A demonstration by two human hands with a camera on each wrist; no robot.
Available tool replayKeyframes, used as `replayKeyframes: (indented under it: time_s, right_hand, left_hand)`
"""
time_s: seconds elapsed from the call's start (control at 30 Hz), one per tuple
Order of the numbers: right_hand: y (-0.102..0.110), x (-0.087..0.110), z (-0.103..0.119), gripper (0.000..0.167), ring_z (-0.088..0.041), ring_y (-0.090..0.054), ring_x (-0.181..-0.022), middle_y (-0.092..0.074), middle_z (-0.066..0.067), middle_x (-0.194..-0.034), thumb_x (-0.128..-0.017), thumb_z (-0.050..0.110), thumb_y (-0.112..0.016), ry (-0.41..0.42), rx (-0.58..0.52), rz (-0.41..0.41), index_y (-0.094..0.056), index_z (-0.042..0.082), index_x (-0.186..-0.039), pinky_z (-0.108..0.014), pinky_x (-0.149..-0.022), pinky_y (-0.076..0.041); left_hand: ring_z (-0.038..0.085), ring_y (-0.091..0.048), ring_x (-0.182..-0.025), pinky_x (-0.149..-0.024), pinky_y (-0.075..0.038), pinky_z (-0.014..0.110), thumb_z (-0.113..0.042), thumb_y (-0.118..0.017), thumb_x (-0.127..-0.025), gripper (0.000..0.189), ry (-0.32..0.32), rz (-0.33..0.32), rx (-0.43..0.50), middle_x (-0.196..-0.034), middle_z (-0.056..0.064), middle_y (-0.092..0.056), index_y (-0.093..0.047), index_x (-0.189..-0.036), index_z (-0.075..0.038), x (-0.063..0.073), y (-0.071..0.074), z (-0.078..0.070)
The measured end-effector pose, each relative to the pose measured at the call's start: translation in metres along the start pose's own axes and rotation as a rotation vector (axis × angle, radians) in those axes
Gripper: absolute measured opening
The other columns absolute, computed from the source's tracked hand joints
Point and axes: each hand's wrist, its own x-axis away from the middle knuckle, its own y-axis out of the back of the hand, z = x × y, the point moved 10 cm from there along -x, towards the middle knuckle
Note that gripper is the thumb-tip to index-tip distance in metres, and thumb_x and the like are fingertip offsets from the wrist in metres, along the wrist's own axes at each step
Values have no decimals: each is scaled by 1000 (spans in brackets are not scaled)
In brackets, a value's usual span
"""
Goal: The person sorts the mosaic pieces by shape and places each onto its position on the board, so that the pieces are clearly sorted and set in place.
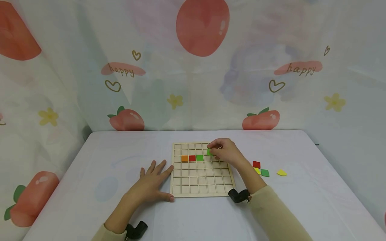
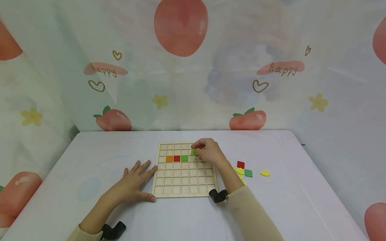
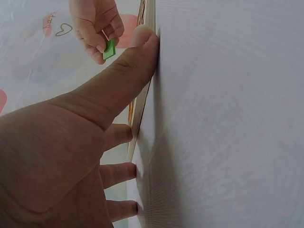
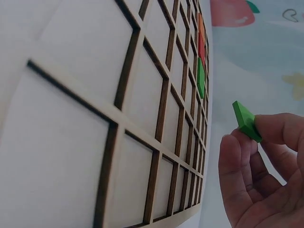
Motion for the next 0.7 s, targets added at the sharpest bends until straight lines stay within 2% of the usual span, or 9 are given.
replayKeyframes:
  time_s: [0.27,0.7]
  right_hand:
    - [-6,-2,-3,19,-24,-64,-81,-66,-10,-98,-94,10,-64,-18,51,6,-72,2,-110,-37,-74,-59]
    - [-14,-4,-2,18,-19,-59,-74,-65,-7,-94,-93,8,-64,-26,134,40,-73,5,-108,-26,-63,-50]
  left_hand:
    - [48,-10,-150,-108,-10,79,-66,-82,-65,109,-5,3,3,-164,13,-25,-38,-155,-22,0,1,-1]
    - [48,-10,-151,-108,-10,79,-66,-81,-65,109,6,17,1,-164,13,-24,-38,-155,-23,1,3,-2]
